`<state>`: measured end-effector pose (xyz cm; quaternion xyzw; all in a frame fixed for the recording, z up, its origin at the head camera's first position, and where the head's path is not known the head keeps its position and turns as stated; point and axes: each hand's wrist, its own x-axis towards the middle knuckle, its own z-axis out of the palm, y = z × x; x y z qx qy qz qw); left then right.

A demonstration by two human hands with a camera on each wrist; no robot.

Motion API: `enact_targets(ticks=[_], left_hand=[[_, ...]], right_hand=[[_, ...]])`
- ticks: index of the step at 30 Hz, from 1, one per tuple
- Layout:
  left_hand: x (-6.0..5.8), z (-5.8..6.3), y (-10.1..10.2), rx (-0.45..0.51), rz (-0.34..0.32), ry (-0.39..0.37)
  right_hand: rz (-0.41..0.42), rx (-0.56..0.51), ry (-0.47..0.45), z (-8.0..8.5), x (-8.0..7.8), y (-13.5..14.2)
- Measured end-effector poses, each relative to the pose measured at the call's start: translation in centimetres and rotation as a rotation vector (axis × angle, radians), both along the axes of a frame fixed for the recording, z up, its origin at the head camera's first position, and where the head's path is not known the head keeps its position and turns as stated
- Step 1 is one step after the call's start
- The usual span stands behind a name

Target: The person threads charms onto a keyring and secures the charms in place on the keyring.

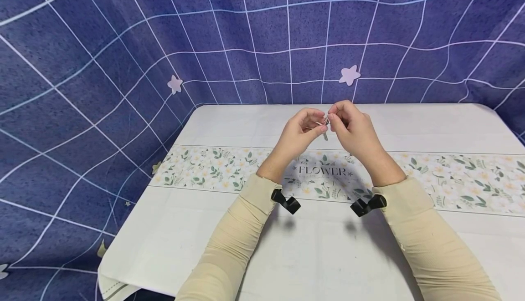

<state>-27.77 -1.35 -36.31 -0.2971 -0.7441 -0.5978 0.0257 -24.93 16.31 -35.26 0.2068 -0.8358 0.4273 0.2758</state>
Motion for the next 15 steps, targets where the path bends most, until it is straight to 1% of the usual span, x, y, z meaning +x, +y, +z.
enact_targets(ticks=[6, 10, 15], left_hand=[[0.01, 0.03, -0.01, -0.02, 0.021, -0.001], [-0.04, -0.07, 0.0, 0.004, 0.016, -0.001], [0.07, -0.04, -0.03, 0.02, 0.017, -0.023]], right_hand=[[0.019, 0.001, 0.01, -0.05, 0.0, 0.04], [0.019, 0.004, 0.005, -0.01, 0.03, 0.05], [0.018, 0.01, 0.0, 0.03, 0.08, 0.03]])
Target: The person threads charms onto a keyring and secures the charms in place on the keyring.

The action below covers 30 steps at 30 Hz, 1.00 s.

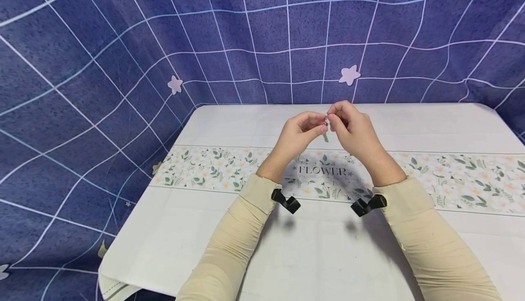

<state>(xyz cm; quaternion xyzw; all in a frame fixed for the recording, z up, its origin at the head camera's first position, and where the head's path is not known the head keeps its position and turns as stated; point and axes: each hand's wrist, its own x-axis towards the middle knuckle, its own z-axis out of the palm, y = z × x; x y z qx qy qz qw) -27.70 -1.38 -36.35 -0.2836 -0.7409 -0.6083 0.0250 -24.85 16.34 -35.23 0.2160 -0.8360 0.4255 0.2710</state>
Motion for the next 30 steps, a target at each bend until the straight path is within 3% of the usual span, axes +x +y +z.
enact_targets(ticks=[30], left_hand=[[-0.12, -0.15, -0.13, -0.039, -0.038, -0.019]], right_hand=[[-0.009, 0.009, -0.016, -0.22, -0.16, 0.11]])
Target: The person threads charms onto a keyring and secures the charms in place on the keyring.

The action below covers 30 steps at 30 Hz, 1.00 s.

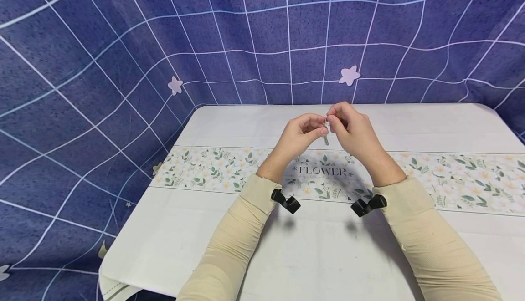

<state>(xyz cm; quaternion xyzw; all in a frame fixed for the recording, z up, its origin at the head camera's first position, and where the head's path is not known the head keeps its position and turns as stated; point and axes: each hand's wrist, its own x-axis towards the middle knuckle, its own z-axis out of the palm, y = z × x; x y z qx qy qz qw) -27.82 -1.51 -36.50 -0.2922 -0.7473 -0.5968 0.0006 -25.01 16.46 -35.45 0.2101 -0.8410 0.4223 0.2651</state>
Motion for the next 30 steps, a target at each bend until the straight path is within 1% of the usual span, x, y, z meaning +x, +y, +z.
enact_targets(ticks=[9, 14, 22, 30], left_hand=[[-0.08, -0.06, -0.04, -0.003, -0.011, 0.0], [-0.19, -0.08, -0.04, -0.006, -0.016, 0.015], [-0.18, -0.11, -0.03, -0.008, -0.004, 0.028], [-0.13, -0.12, -0.05, -0.027, 0.009, 0.015]], right_hand=[[-0.007, 0.006, -0.004, 0.02, 0.04, 0.0], [-0.012, 0.004, -0.006, 0.05, 0.05, 0.01], [-0.009, 0.006, 0.0, 0.05, 0.08, -0.01], [0.005, 0.009, -0.007, 0.09, 0.14, -0.04]])
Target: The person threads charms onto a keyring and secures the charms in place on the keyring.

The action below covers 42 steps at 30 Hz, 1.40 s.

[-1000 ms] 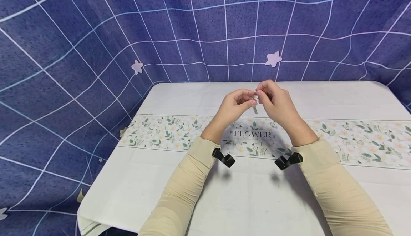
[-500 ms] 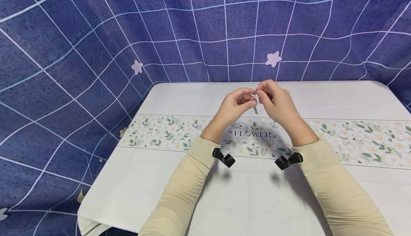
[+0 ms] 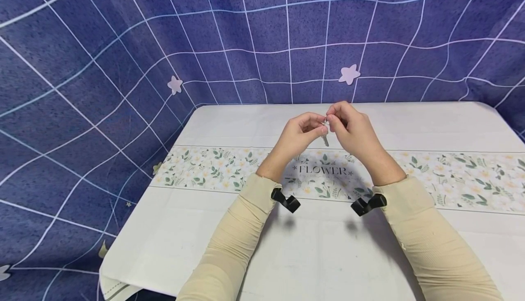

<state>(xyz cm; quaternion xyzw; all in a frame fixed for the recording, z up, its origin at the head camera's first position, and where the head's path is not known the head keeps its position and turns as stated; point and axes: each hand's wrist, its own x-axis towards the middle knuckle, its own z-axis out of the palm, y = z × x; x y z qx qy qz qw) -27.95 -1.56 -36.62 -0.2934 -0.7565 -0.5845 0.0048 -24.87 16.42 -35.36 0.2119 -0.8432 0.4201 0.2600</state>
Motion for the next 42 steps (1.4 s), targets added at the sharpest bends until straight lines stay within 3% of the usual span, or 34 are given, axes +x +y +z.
enact_targets(ticks=[12, 19, 32, 42], left_hand=[[-0.15, -0.12, 0.02, 0.024, -0.038, -0.026], [-0.05, -0.05, -0.09, 0.01, -0.023, -0.014], [-0.06, 0.16, -0.2, -0.024, -0.002, -0.069], [-0.2, -0.07, -0.23, 0.007, -0.057, -0.025]], right_hand=[[-0.003, -0.011, -0.02, -0.09, -0.03, 0.1], [-0.005, -0.003, -0.022, -0.21, -0.16, 0.08], [0.005, 0.003, -0.024, -0.24, -0.17, 0.06], [-0.012, 0.009, -0.032, -0.08, 0.03, 0.1]])
